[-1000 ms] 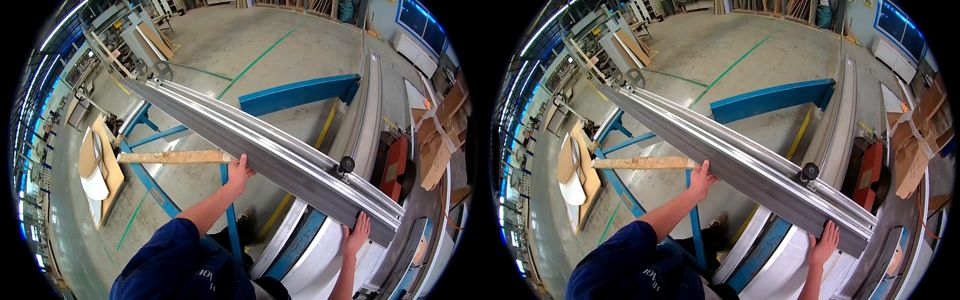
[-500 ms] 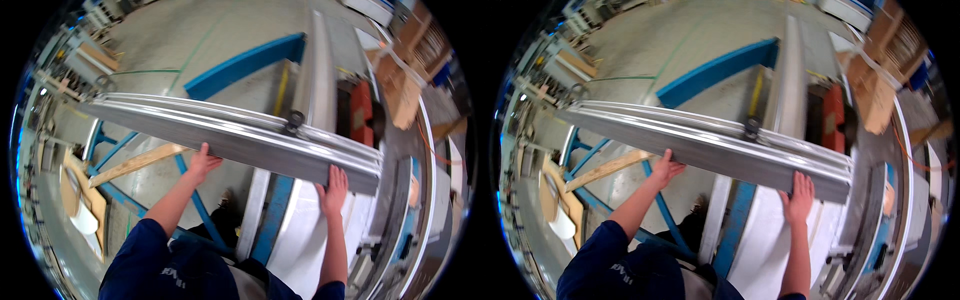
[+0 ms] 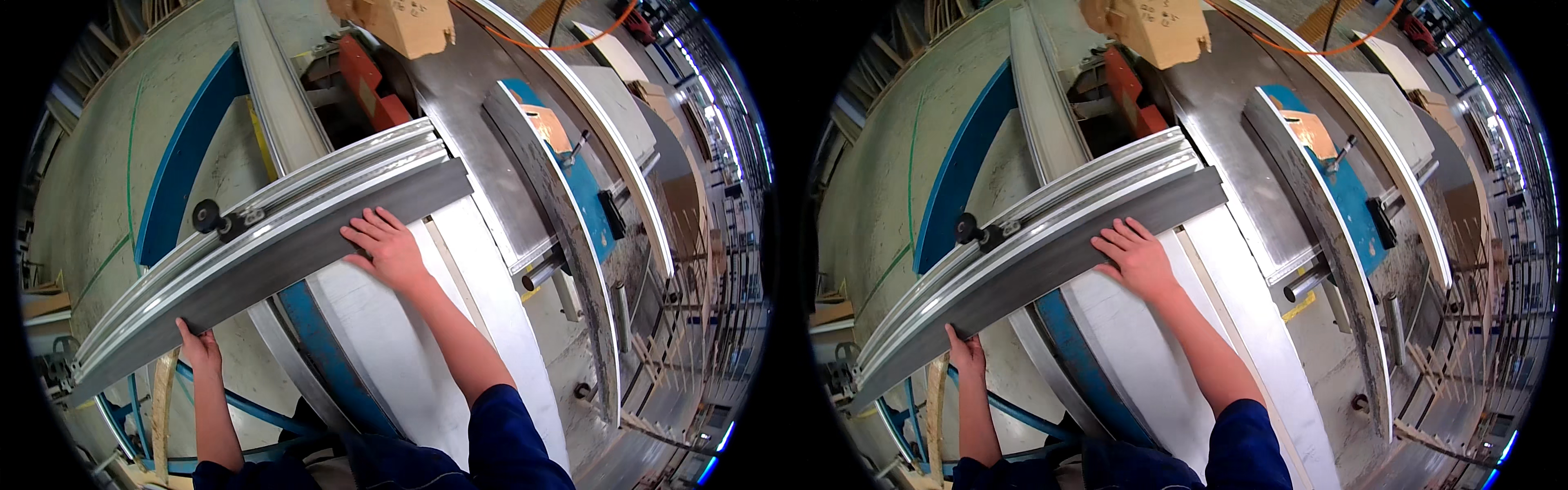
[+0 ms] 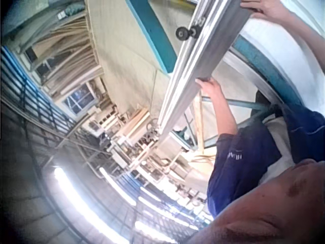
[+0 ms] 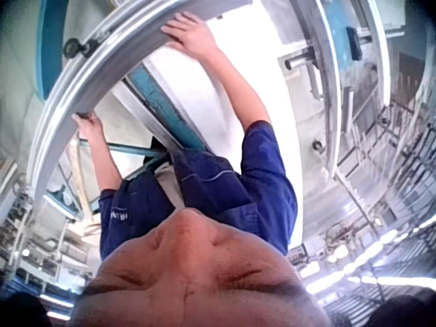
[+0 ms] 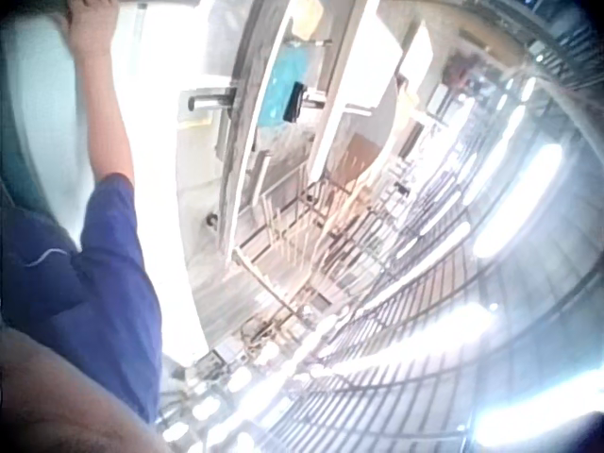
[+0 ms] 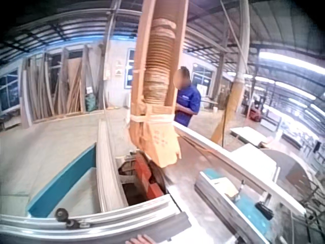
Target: The person uses a table saw to cut a wooden plank into smaller pieces, guiding the wood along the fence and removing the cut pieces. They then pick up a long metal profile, walk to a workbench, and place it down before returning to the saw to cut another piece of wood.
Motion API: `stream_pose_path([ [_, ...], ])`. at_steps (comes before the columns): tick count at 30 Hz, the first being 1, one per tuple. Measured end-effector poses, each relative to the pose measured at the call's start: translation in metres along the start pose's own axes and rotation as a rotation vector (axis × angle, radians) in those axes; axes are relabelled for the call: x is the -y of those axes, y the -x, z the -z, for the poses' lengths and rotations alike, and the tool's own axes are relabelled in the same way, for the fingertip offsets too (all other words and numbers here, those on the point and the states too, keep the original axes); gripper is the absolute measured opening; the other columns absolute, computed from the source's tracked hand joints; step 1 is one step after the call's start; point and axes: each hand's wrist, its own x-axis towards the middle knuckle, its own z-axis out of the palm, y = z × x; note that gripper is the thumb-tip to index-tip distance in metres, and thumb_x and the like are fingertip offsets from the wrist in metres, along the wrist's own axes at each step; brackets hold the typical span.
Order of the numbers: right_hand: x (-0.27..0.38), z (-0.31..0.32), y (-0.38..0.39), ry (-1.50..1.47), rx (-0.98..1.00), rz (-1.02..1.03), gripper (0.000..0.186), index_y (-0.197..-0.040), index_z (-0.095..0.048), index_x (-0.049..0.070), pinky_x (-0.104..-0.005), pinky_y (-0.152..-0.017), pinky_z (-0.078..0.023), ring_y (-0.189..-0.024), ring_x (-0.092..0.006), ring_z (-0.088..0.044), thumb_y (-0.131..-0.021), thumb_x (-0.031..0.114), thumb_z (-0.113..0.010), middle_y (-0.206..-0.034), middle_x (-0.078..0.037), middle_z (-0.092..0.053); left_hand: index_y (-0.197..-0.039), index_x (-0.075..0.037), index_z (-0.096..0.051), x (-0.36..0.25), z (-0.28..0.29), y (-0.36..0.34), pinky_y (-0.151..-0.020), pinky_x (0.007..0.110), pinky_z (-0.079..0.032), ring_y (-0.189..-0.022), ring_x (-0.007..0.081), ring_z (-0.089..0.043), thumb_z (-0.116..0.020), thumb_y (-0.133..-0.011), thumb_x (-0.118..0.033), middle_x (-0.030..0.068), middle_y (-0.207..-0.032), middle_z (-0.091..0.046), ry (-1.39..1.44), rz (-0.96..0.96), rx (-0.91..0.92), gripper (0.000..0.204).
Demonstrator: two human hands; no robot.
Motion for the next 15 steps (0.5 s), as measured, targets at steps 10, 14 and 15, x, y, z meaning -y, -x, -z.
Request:
stream_pose_path([
  [10, 0.0, -0.008, 0.002, 0.01, -0.028, -0.058, 0.045, -0.12, -0.072, 0.014, -0.0495, -0.114, -0.039, -0.122, -0.0315, -0.062, -0.08, 0.034, -0.081, -0.122, -0.009, -0.07, -0.135, -0.004, -0.053, -0.003, 0.001, 0.013, -0.108, 0.041, -0.047, -0.121, 0.0247, -0.06, -0.061, -0.102, -0.037, 0.0092, -0.132, -0.063, -0.129, 0.062, 0.034, 0.047],
  [14, 0.006, -0.008, -0.004, 0.012, -0.002, -0.032, 0.044, -0.117, -0.073, 0.012, -0.0517, -0.114, -0.038, -0.122, -0.0347, -0.061, -0.078, 0.03, -0.082, -0.123, -0.01, -0.069, -0.135, -0.001, -0.05, -0.004, -0.002, 0.026, -0.106, 0.042, -0.048, -0.119, 0.0273, -0.061, -0.062, -0.101, -0.038, 0.0133, -0.132, -0.061, -0.128, 0.007, 0.088, 0.052],
  [15, 0.006, -0.008, -0.005, 0.019, 0.006, -0.016, 0.043, -0.116, -0.073, 0.011, -0.0518, -0.114, -0.038, -0.122, -0.035, -0.061, -0.078, 0.029, -0.082, -0.123, -0.01, -0.069, -0.135, 0.0, -0.048, -0.005, -0.006, 0.031, -0.105, 0.043, -0.048, -0.117, 0.0283, -0.062, -0.063, -0.101, -0.038, 0.0145, -0.132, -0.06, -0.147, -0.002, 0.089, 0.053],
])
